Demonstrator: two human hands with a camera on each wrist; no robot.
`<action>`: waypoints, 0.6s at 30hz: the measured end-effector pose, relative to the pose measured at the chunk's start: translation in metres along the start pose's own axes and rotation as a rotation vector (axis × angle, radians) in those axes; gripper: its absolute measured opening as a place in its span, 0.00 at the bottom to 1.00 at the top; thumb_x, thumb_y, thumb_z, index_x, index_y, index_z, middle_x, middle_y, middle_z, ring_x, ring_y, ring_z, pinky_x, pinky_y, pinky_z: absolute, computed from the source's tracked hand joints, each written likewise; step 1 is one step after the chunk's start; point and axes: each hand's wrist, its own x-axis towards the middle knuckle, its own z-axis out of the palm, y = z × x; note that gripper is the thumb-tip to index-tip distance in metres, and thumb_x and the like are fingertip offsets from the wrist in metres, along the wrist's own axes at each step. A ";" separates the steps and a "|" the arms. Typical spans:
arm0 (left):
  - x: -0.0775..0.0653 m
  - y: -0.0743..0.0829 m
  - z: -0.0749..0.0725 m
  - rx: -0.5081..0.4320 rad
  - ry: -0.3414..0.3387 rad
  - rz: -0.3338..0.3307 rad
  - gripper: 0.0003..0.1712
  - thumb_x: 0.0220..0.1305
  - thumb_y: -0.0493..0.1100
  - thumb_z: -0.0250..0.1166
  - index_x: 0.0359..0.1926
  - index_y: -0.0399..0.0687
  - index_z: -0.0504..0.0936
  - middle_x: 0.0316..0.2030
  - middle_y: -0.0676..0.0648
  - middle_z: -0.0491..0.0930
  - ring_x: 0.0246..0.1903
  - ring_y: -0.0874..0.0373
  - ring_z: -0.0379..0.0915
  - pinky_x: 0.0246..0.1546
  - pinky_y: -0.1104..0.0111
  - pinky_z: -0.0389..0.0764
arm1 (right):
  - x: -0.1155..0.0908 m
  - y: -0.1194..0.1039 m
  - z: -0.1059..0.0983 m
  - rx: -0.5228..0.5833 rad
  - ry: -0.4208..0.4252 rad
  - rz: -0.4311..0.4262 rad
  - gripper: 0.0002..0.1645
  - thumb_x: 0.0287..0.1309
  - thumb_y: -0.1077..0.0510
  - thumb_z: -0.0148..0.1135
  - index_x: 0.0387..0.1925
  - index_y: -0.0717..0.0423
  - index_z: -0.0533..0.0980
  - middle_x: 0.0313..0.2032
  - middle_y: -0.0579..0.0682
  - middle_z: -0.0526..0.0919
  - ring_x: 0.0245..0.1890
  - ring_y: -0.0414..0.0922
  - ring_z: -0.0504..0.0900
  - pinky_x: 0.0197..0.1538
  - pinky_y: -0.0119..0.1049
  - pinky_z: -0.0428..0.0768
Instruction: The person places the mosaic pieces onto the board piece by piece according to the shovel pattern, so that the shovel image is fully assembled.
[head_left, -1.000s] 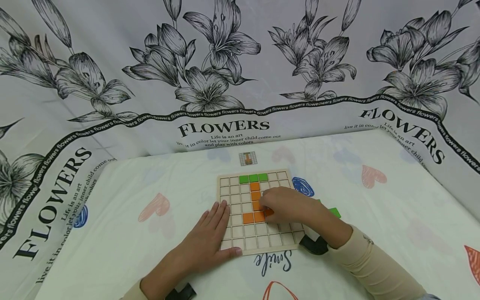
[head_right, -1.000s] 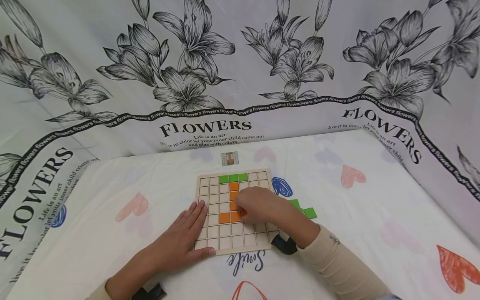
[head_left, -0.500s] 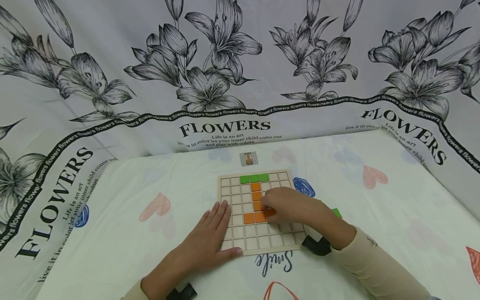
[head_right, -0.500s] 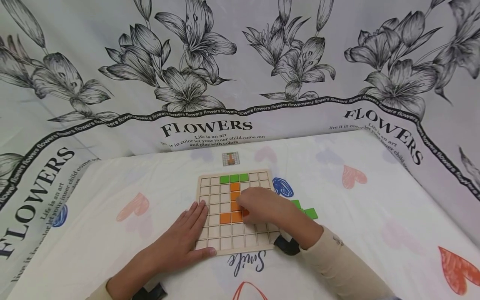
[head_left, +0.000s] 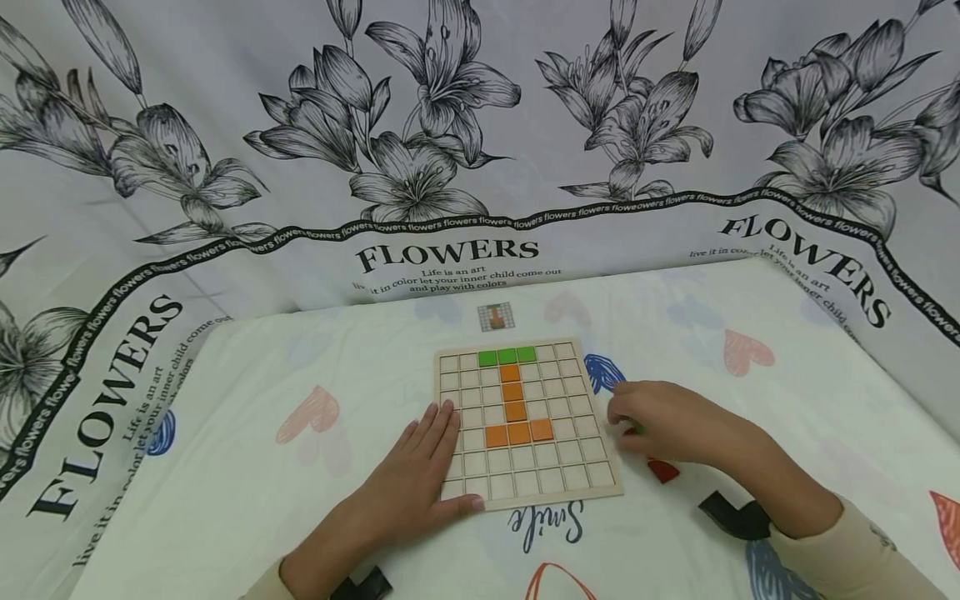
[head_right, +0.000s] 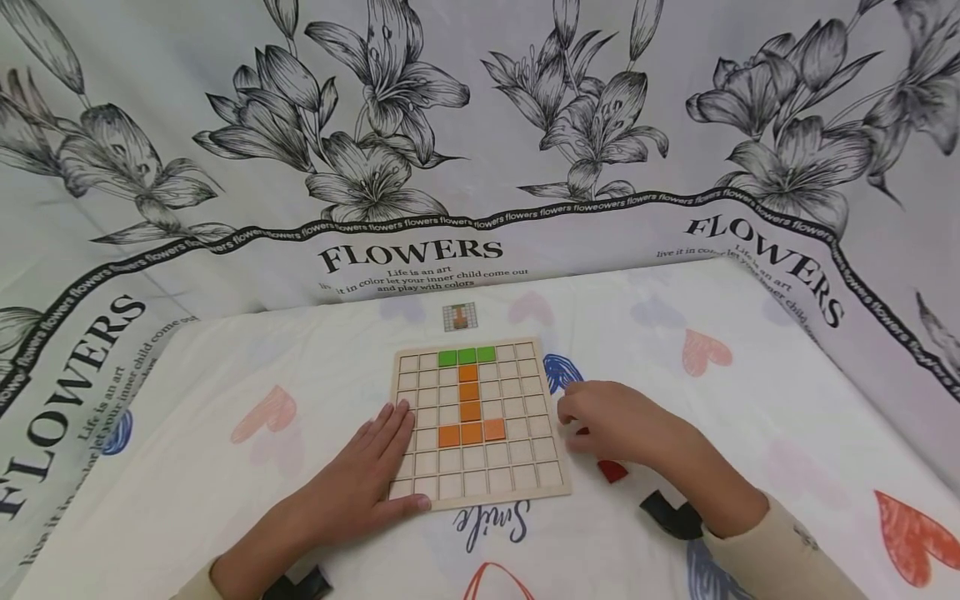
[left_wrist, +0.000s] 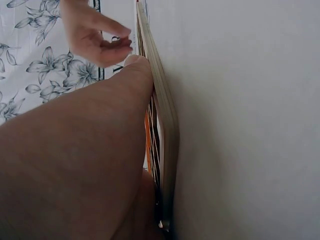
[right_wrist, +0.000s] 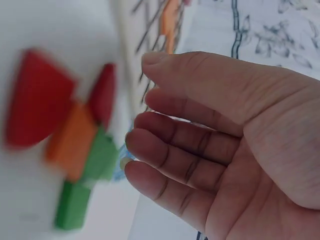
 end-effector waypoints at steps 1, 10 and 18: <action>0.000 0.000 0.000 0.001 -0.001 -0.002 0.63 0.63 0.80 0.46 0.79 0.36 0.46 0.79 0.39 0.39 0.77 0.45 0.31 0.72 0.48 0.47 | -0.006 0.002 0.001 0.001 0.004 0.001 0.07 0.53 0.62 0.74 0.31 0.46 0.83 0.31 0.37 0.77 0.29 0.36 0.73 0.34 0.32 0.77; 0.000 0.000 -0.003 -0.001 -0.010 -0.009 0.63 0.63 0.81 0.45 0.78 0.36 0.47 0.79 0.39 0.40 0.77 0.44 0.32 0.72 0.47 0.48 | -0.034 0.015 0.007 0.023 -0.005 0.077 0.10 0.50 0.62 0.75 0.29 0.43 0.82 0.28 0.35 0.72 0.28 0.35 0.70 0.32 0.31 0.76; 0.001 0.001 -0.001 -0.005 -0.014 -0.007 0.63 0.63 0.81 0.44 0.78 0.36 0.47 0.79 0.40 0.40 0.77 0.45 0.32 0.72 0.47 0.48 | -0.043 0.017 0.010 0.037 -0.005 0.087 0.10 0.50 0.60 0.76 0.32 0.44 0.83 0.29 0.34 0.72 0.30 0.35 0.71 0.35 0.31 0.77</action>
